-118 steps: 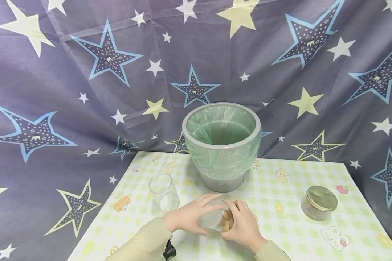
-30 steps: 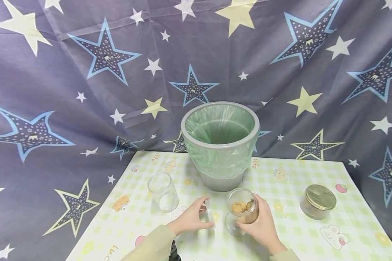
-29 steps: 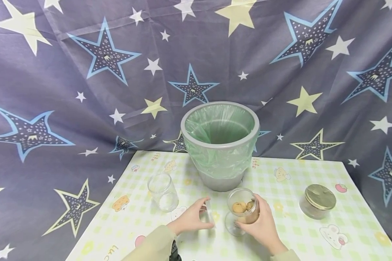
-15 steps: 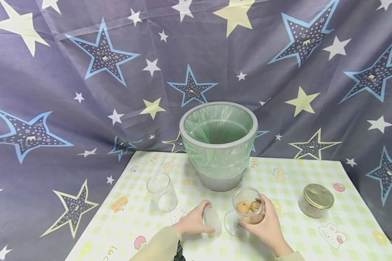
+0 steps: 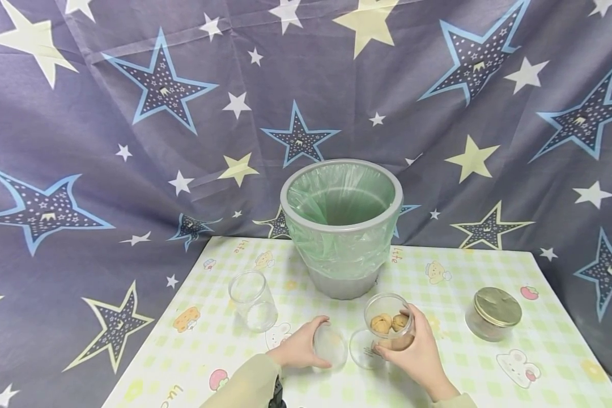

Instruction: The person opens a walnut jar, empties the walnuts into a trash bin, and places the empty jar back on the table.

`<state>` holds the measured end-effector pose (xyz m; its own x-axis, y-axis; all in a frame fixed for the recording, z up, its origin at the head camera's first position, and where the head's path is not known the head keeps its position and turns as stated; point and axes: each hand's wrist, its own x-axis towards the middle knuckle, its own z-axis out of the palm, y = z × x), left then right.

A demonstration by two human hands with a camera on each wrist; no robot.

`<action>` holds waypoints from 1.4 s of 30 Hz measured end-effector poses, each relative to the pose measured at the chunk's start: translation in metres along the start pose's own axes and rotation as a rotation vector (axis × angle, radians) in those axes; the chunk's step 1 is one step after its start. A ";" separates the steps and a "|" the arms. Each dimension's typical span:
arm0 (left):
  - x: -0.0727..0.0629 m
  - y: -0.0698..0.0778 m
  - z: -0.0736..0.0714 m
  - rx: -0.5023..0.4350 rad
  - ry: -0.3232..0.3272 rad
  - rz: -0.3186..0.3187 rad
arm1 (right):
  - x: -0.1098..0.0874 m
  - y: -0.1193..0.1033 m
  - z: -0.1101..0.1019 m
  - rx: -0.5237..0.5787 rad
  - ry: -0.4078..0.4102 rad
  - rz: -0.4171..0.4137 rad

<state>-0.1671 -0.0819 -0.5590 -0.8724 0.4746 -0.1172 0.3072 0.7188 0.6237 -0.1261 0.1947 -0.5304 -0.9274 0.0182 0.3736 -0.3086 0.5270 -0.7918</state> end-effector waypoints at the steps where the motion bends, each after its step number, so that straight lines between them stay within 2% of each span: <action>1: 0.000 0.000 -0.001 0.014 -0.003 0.003 | 0.000 0.000 0.000 -0.001 0.000 -0.001; 6: 0.003 -0.005 -0.001 0.031 -0.025 0.015 | 0.002 0.000 -0.001 -0.012 -0.007 0.002; 12: 0.004 -0.010 0.001 0.050 -0.020 0.022 | 0.002 0.001 -0.001 -0.010 -0.005 0.004; 25: 0.001 -0.008 0.000 0.066 -0.050 -0.039 | 0.002 0.001 -0.001 -0.003 0.000 -0.008; 36: -0.001 -0.005 0.005 0.187 -0.003 -0.022 | 0.003 0.000 0.000 -0.031 -0.019 0.027; 42: -0.006 0.001 0.003 0.200 -0.037 -0.051 | 0.001 0.000 0.000 -0.026 -0.024 0.031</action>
<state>-0.1602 -0.0828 -0.5604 -0.8754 0.4505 -0.1754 0.3353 0.8272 0.4509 -0.1267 0.1941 -0.5301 -0.9413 0.0142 0.3372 -0.2745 0.5488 -0.7896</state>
